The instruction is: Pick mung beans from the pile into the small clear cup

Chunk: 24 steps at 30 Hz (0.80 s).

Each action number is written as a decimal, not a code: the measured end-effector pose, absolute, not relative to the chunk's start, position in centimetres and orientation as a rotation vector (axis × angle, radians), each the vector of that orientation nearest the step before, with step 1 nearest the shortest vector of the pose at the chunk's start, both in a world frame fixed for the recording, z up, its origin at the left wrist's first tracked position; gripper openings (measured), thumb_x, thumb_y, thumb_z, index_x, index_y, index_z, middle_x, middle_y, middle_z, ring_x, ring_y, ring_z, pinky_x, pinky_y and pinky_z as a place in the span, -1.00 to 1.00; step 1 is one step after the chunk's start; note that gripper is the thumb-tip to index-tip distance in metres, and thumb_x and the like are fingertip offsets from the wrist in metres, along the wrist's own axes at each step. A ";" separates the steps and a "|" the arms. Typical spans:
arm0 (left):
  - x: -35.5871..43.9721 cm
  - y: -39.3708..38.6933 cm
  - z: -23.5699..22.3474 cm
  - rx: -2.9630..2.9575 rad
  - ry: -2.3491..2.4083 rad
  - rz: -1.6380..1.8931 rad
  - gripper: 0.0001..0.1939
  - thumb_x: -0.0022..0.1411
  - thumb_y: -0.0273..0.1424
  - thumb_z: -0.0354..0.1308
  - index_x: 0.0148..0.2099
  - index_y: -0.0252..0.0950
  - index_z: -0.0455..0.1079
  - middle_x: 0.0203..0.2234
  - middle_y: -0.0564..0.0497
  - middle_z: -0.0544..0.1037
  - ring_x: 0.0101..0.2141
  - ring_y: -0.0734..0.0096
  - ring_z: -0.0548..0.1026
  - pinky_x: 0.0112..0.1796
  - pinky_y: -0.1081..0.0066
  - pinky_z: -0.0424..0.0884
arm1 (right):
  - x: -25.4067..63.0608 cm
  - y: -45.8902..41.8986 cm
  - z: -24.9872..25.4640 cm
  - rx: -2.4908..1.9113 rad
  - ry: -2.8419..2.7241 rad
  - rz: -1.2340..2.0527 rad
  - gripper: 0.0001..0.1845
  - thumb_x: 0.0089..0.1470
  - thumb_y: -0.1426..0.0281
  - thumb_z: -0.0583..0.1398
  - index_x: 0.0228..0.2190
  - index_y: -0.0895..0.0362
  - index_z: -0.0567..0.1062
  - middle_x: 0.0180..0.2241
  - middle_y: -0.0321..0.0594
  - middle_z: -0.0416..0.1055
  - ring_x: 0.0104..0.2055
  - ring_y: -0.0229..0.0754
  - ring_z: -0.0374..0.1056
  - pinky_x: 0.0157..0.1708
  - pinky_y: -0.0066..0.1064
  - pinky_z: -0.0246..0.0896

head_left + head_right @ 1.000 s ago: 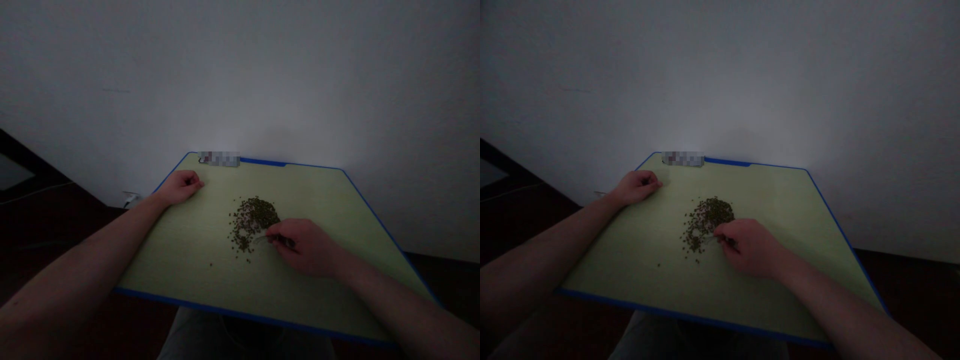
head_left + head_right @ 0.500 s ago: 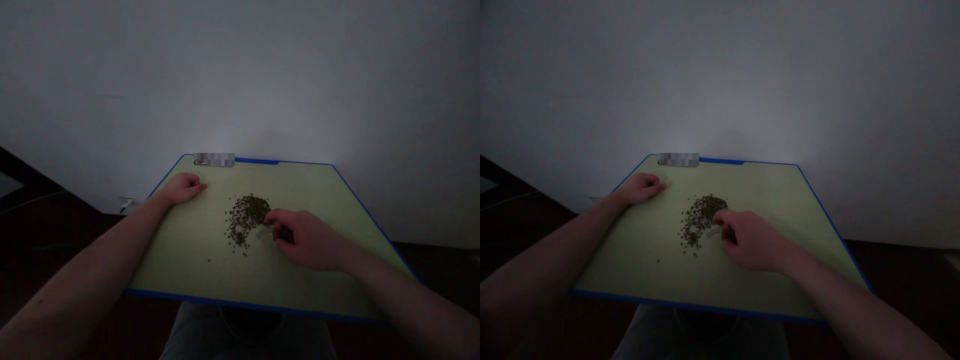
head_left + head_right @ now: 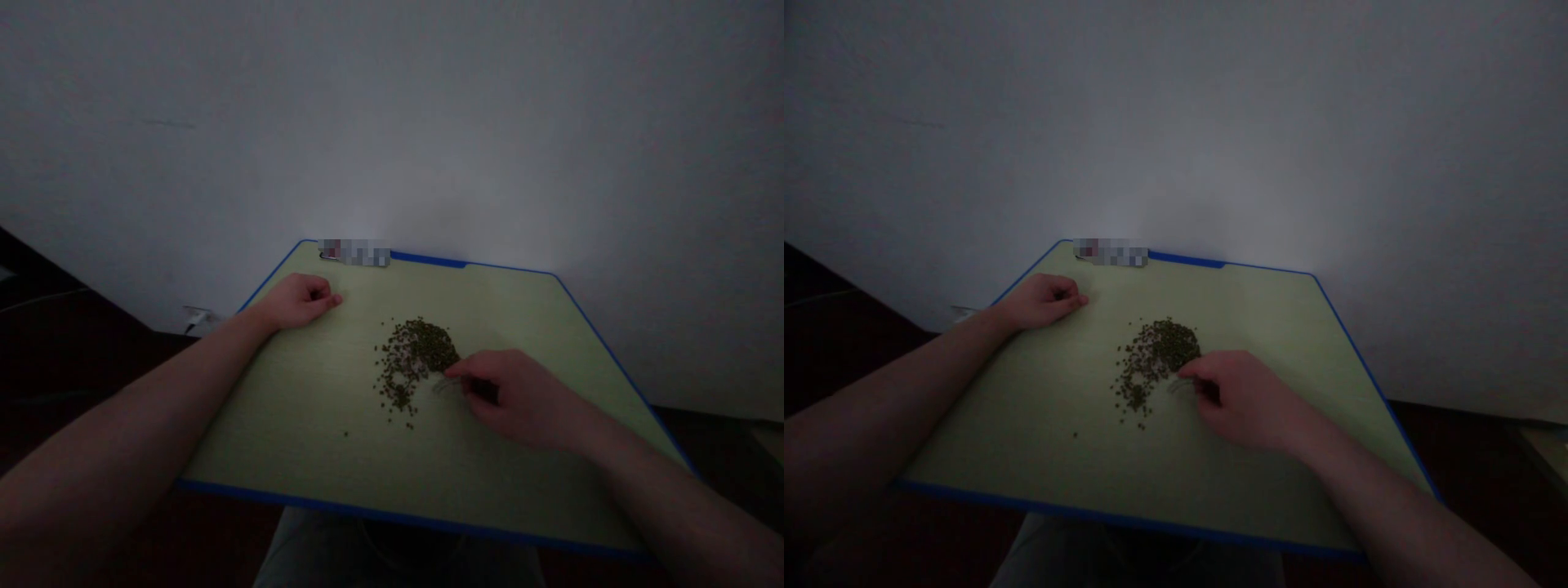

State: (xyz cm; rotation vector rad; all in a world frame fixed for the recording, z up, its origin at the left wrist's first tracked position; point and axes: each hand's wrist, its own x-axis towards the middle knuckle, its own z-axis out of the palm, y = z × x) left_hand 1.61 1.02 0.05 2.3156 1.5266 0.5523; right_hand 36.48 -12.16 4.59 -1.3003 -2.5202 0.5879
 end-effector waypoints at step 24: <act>1.7 1.0 0.0 2.305 1.521 0.571 -0.61 0.12 -0.09 0.07 -0.55 -0.28 0.23 -0.71 0.13 0.21 -0.61 0.53 0.16 -0.53 0.43 0.04 | 35.1 -12.9 3.6 -1.194 -2.611 0.649 -0.53 -0.11 0.60 0.11 -0.14 0.16 0.59 -0.33 -0.18 0.55 -0.35 -0.19 0.42 -0.33 -0.41 0.22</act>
